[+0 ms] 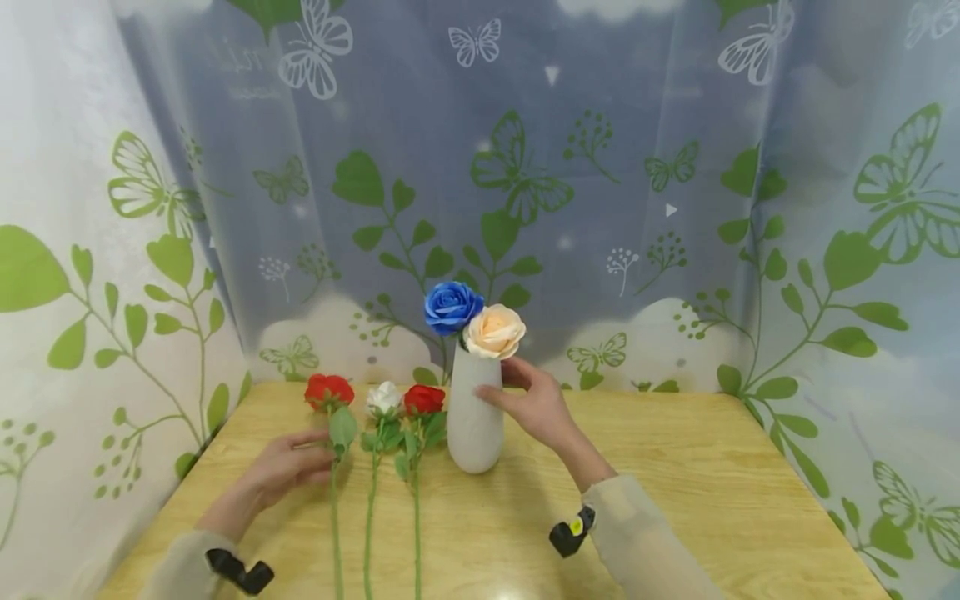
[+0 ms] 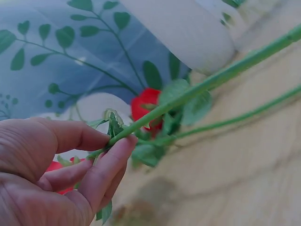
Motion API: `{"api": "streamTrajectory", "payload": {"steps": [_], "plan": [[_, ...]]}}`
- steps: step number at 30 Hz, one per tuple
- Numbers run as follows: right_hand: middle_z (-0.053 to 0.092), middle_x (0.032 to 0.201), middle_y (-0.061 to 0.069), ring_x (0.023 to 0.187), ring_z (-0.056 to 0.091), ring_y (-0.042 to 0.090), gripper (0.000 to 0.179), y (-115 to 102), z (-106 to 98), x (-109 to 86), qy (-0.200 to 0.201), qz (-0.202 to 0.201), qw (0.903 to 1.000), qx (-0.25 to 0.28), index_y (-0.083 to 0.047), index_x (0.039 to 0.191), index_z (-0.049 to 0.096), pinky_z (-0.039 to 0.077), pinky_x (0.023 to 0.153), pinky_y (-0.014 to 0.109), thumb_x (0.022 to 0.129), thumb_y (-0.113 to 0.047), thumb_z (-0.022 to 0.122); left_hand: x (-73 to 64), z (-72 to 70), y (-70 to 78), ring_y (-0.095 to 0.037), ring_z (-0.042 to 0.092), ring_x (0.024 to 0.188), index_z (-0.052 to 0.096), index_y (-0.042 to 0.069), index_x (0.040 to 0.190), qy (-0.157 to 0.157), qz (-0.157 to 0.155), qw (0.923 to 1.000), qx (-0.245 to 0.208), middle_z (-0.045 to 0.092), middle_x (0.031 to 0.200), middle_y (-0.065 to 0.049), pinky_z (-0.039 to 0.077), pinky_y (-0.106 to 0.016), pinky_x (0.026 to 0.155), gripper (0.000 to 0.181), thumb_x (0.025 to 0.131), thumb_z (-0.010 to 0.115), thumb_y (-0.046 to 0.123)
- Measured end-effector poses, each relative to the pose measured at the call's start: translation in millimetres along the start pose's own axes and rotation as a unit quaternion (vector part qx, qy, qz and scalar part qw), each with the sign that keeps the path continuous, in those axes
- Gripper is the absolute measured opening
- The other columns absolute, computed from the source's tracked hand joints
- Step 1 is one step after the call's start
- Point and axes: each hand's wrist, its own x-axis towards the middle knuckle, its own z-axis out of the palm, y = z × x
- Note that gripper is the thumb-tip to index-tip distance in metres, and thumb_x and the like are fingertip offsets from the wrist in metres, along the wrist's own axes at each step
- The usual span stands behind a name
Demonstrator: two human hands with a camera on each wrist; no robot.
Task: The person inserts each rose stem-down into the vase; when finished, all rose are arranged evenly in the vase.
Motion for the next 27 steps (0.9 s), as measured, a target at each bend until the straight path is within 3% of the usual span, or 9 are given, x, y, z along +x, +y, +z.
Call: {"api": "streamTrajectory", "payload": {"steps": [7, 11, 19, 27], "plan": [[0.069, 0.138, 0.011, 0.128, 0.066, 0.033, 0.056, 1.4, -0.4, 0.6, 0.001, -0.003, 1.0000, 0.000, -0.015, 0.144, 0.063, 0.058, 0.106, 0.053, 0.094, -0.033, 0.082, -6.5, -1.8, 27.7, -0.006, 0.076, 0.084, 0.023, -0.009, 0.162, -0.012, 0.024, 0.9979, -0.058, 0.073, 0.101, 0.002, 0.065, -0.025, 0.083, 0.071, 0.104, 0.062, 0.001], [0.069, 0.138, 0.013, 0.128, 0.066, 0.033, 0.057, 1.2, -0.2, -0.3, 0.001, -0.008, 1.0000, 0.003, -0.014, 0.144, 0.063, 0.058, 0.105, 0.053, 0.094, -0.033, 0.082, -9.0, 0.6, 43.3, -0.006, 0.076, 0.089, 0.020, -0.003, 0.164, 0.004, 0.053, 0.9924, -0.111, 0.074, 0.099, 0.005, 0.065, -0.024, 0.085, 0.069, 0.106, 0.059, 0.000], [0.069, 0.139, 0.011, 0.129, 0.066, 0.033, 0.057, 2.1, 0.2, 0.6, -0.002, -0.008, 1.0000, 0.004, -0.016, 0.145, 0.062, 0.058, 0.106, 0.053, 0.094, -0.032, 0.082, -16.9, 14.5, 79.6, -0.008, 0.075, 0.097, 0.019, 0.009, 0.167, 0.060, 0.107, 0.9773, -0.173, 0.069, 0.106, 0.006, 0.064, -0.030, 0.093, 0.072, 0.107, 0.058, 0.001], [0.069, 0.138, 0.012, 0.129, 0.066, 0.033, 0.057, 1.3, 0.4, 0.1, 0.000, -0.010, 0.9999, 0.008, -0.015, 0.145, 0.063, 0.058, 0.106, 0.052, 0.094, -0.031, 0.082, -15.6, 30.5, 108.5, -0.012, 0.075, 0.094, 0.024, 0.015, 0.161, 0.085, 0.160, 0.9532, -0.242, 0.058, 0.095, 0.002, 0.064, -0.031, 0.093, 0.069, 0.105, 0.061, 0.001]]}}
